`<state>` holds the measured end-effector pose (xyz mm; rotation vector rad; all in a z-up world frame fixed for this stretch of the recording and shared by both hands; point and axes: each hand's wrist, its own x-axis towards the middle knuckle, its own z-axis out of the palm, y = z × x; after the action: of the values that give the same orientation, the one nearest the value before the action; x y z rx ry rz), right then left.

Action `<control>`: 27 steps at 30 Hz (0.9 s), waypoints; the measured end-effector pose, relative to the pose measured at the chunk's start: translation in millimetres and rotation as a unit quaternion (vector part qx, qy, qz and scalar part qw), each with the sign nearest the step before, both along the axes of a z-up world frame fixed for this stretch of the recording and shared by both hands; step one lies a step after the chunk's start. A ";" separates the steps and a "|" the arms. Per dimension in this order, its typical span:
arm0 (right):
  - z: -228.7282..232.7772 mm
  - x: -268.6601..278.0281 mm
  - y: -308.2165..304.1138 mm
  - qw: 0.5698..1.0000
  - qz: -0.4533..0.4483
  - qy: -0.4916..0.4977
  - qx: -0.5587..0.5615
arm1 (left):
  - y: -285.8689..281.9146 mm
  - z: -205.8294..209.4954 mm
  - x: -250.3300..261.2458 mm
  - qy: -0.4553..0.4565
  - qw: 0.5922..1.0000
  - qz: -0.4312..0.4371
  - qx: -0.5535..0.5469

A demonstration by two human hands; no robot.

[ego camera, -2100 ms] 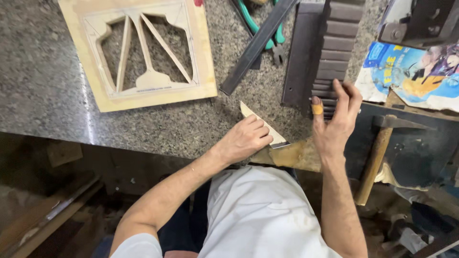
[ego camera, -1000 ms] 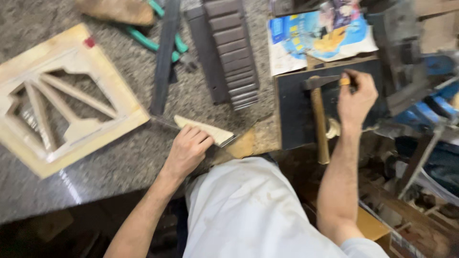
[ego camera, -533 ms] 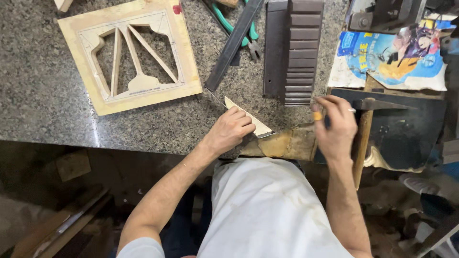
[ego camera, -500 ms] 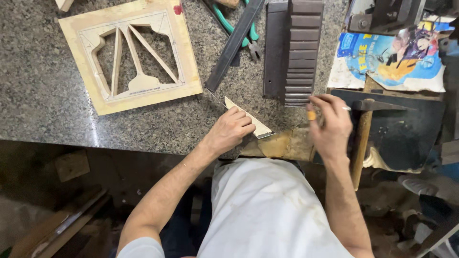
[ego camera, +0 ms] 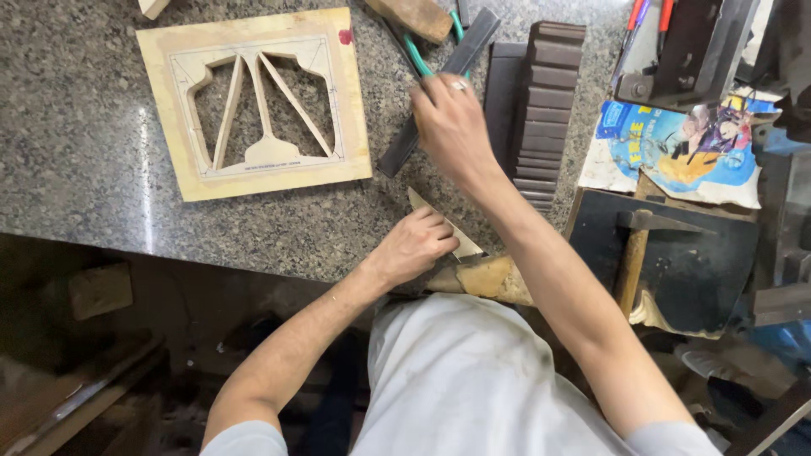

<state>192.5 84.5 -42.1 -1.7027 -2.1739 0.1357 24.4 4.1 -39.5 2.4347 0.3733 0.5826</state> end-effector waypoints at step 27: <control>71.3 19.4 8.0 0.914 -0.054 0.395 -0.075 | -7.3 -20.6 -6.1 0.002 0.999 -0.014 -0.035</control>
<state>211.9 92.5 29.2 -1.4696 -1.4837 0.8231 18.3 -3.2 -60.2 2.3709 0.3552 0.5426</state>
